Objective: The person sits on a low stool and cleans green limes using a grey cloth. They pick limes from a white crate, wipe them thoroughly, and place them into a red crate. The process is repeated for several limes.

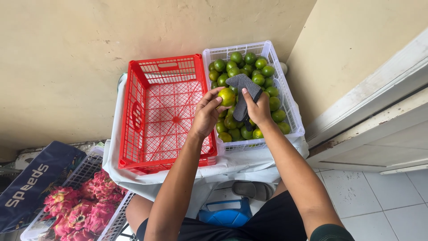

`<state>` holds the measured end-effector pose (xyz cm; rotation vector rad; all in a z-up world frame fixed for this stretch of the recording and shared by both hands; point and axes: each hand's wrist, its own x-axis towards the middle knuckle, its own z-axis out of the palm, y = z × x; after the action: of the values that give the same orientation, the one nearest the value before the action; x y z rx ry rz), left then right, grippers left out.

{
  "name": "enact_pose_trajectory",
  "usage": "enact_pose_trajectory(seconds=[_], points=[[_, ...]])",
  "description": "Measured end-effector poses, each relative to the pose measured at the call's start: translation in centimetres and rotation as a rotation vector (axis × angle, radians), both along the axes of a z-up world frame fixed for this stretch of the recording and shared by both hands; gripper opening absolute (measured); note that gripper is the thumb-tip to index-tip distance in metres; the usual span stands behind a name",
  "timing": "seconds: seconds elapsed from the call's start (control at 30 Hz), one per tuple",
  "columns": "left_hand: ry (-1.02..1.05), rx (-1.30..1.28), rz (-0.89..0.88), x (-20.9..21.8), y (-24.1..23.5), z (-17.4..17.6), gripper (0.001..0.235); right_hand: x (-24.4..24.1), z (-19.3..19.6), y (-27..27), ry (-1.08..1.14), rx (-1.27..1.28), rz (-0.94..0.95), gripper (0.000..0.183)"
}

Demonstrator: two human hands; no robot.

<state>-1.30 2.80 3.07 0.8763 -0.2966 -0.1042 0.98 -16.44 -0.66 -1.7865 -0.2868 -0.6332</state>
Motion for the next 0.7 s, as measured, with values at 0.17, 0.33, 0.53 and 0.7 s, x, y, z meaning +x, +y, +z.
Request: enact_pose_trajectory(seconds=[0.17,0.33,0.53,0.7], points=[[0.049,0.162,0.143,-1.1,3.5,2.8,0.039,0.4,-1.2,-0.3,0.029,0.016,-0.038,0.03],[0.091,0.294,0.239,-1.4,8.8,2.4,0.041,-0.6,1.0,1.3,-0.092,-0.01,-0.016,0.017],[0.078,0.476,0.305,-5.8,13.1,4.8,0.04,-4.0,8.1,5.5,-0.188,-0.154,0.141,0.036],[0.033,0.419,0.286,-6.5,14.0,4.2,0.039,-7.2,13.7,12.6,-0.303,-0.553,0.468,0.076]])
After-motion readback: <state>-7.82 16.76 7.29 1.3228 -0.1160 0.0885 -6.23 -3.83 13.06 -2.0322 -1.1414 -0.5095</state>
